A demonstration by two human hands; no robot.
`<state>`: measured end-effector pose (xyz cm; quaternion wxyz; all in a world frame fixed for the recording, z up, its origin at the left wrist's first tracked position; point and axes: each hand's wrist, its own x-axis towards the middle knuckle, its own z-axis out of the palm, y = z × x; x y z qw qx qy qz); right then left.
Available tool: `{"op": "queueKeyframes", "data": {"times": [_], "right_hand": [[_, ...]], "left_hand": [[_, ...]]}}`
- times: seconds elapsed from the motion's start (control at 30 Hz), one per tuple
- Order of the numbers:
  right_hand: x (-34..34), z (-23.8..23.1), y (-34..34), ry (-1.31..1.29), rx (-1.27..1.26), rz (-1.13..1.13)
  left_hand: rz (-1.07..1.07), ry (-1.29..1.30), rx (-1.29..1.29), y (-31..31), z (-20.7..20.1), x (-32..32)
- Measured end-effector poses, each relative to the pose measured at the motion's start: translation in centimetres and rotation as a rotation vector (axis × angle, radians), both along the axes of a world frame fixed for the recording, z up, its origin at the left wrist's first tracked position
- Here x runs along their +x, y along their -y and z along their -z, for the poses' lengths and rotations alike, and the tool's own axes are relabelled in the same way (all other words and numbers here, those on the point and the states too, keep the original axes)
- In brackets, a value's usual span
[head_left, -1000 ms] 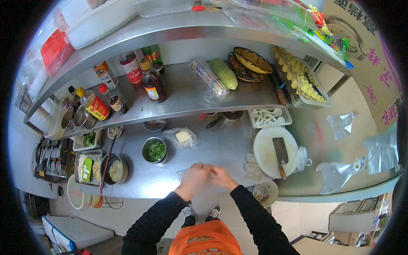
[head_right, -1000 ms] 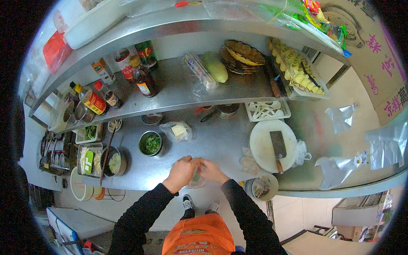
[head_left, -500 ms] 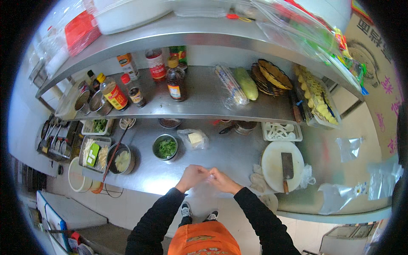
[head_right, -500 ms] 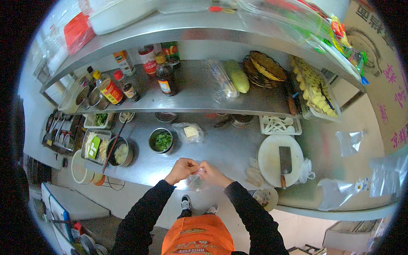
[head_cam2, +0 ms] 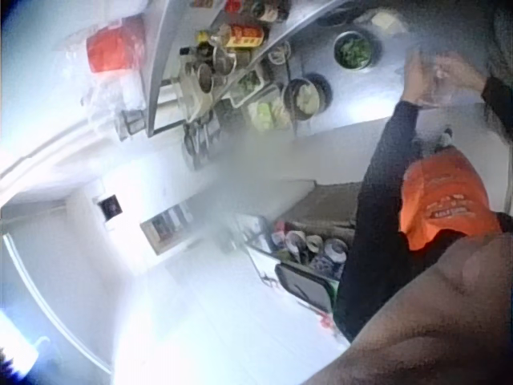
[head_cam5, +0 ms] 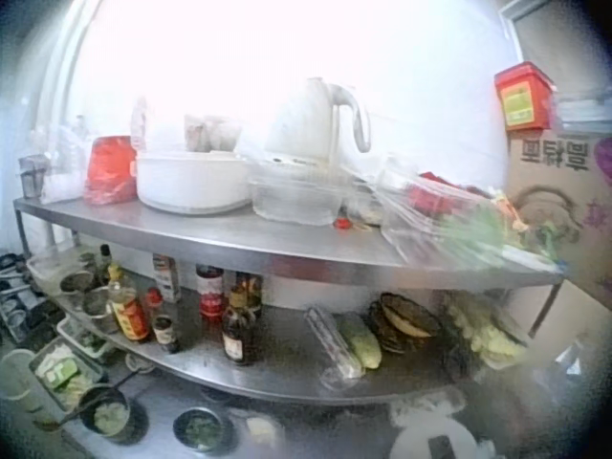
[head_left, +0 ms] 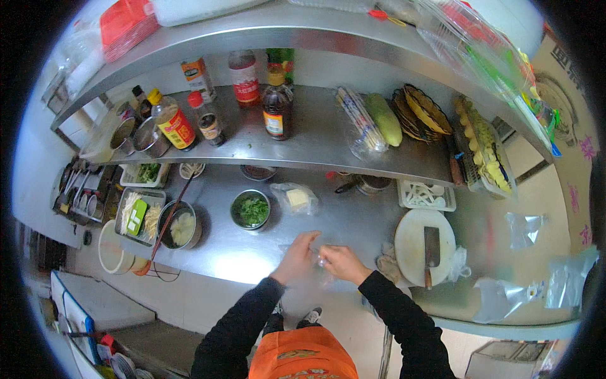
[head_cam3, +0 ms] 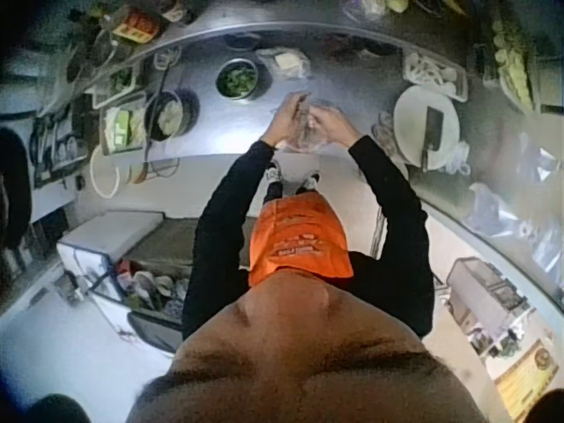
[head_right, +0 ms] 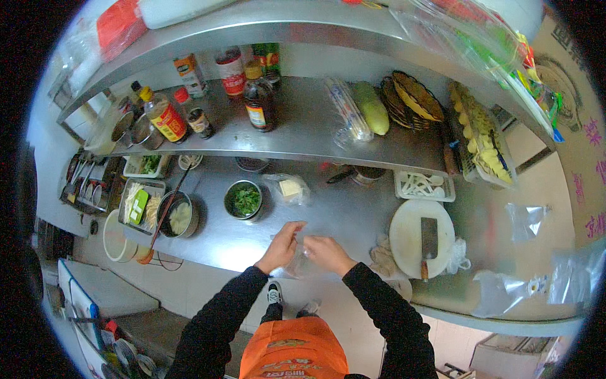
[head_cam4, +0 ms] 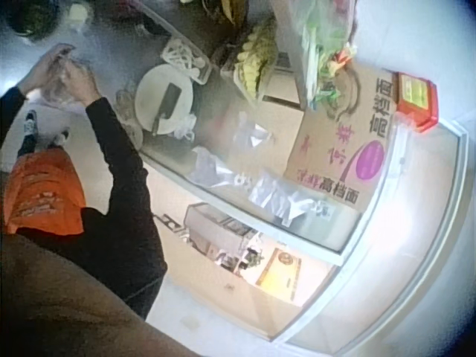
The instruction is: The person assembles a noodle bowl by ladling broth into a cup, adding noodles, a fried egg, and chopped greens. They then cover the bowl with a plastic lid and place it into a plastic bag for takeaway.
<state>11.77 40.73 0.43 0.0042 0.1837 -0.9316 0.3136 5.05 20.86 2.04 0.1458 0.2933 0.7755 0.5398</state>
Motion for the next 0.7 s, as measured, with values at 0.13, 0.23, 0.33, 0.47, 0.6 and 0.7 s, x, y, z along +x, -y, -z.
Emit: {"op": "queueKeyframes", "data": {"times": [0.13, 0.23, 0.33, 0.47, 0.6, 0.7], "right_hand": [[-0.2, -2.2, 0.4, -0.292, 0.06, -0.056], [0.4, -2.1, 0.9, -0.359, 0.052, 0.04], [1.3, -0.9, 1.6, -0.38, -0.011, 0.142], [2.2, -0.2, 2.4, -0.423, -0.064, 0.212], [3.0, 0.1, 3.2, -0.439, -0.118, 0.312], [3.7, 1.4, 3.4, -0.445, -0.099, 0.441]], "left_hand": [[0.379, 0.117, -0.063, -0.1, 0.9, -3.2], [0.331, 0.256, -0.1, 0.2, 0.7, -3.6], [0.291, 0.238, -0.124, 0.4, 0.3, -3.2], [0.313, 0.245, -0.093, 0.4, 0.2, -3.0], [0.281, 0.311, -0.082, 0.4, 1.6, -3.2], [0.215, 0.193, -0.096, 0.9, 3.9, -3.7]]}}
